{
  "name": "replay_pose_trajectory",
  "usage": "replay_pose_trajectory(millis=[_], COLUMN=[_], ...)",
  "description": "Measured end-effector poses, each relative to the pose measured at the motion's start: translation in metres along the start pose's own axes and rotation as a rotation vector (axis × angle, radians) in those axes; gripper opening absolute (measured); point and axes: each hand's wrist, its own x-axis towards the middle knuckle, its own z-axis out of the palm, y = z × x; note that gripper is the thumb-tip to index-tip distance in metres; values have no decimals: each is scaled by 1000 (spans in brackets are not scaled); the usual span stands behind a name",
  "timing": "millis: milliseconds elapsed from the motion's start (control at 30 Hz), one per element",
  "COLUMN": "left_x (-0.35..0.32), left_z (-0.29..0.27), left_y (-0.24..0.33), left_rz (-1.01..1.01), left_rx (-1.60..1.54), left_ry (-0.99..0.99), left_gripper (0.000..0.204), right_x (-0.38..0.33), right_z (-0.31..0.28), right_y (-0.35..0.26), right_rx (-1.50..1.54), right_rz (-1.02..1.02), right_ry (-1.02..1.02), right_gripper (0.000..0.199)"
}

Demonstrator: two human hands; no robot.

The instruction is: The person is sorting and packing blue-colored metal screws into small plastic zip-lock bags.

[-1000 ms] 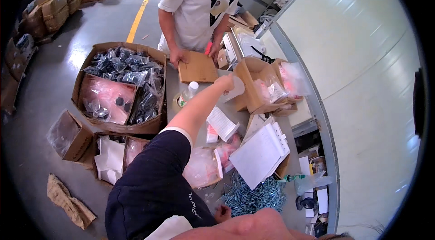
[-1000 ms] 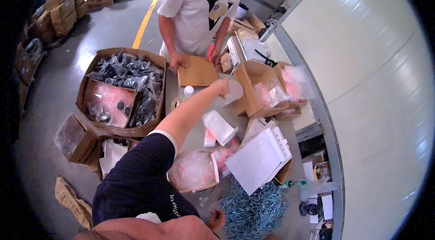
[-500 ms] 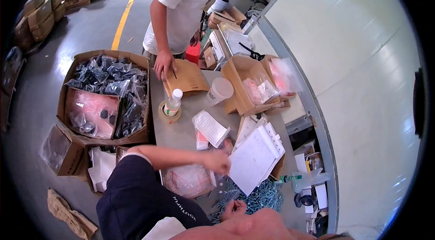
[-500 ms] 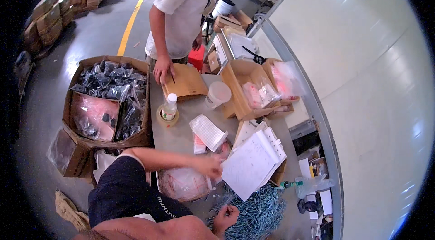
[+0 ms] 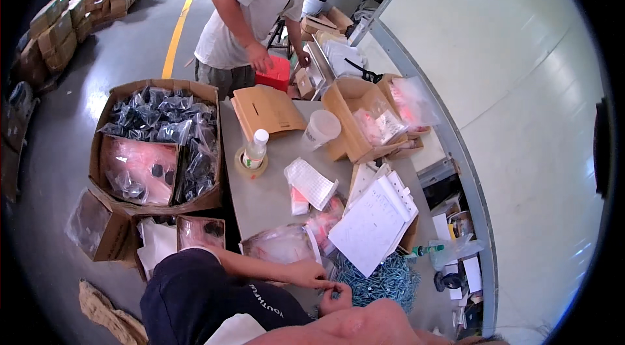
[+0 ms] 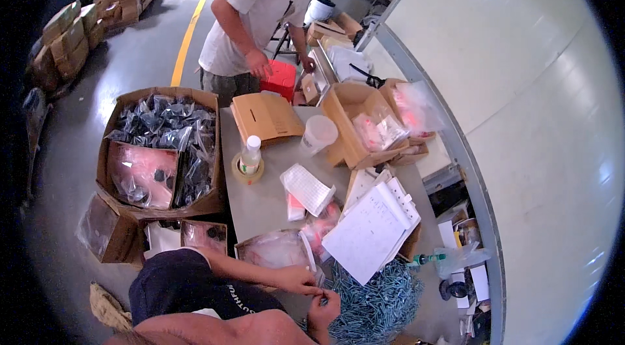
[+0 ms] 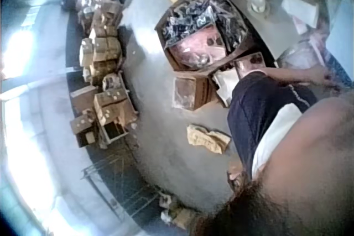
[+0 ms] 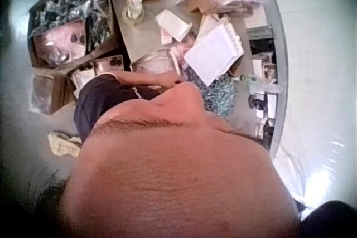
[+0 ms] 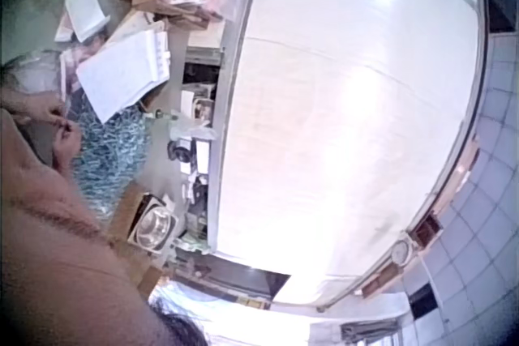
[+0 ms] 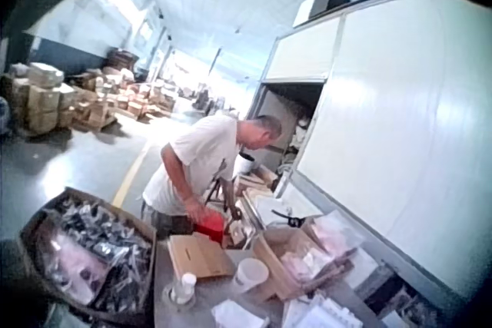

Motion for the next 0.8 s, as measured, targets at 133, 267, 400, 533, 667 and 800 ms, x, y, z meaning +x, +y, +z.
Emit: replay_pose_trajectory(millis=[133,267,400,533,667,800], left_x=[-2,-3,-5,-5,-5,-6], left_z=[2,13,13,13,13,17], left_y=[6,-6,-3,-6,-1,7], left_rz=[16,33,16,9,46,-16], left_rx=[10,-7,-127,-63,123,261], left_ry=[50,115,114,129,154,127], left_gripper=[44,37,29,25,24,24], right_x=[-4,-8,-9,-5,-1,-8], right_z=[0,2,0,-3,-4,-2], right_y=[-4,0,5,-4,-2,3], right_rx=[-7,-2,42,3,-23,-86], right_rz=[10,-18,-29,-36,-150,-65], right_ry=[-22,8,-3,-4,-79,-97], right_gripper=[11,12,12,13,11,9])
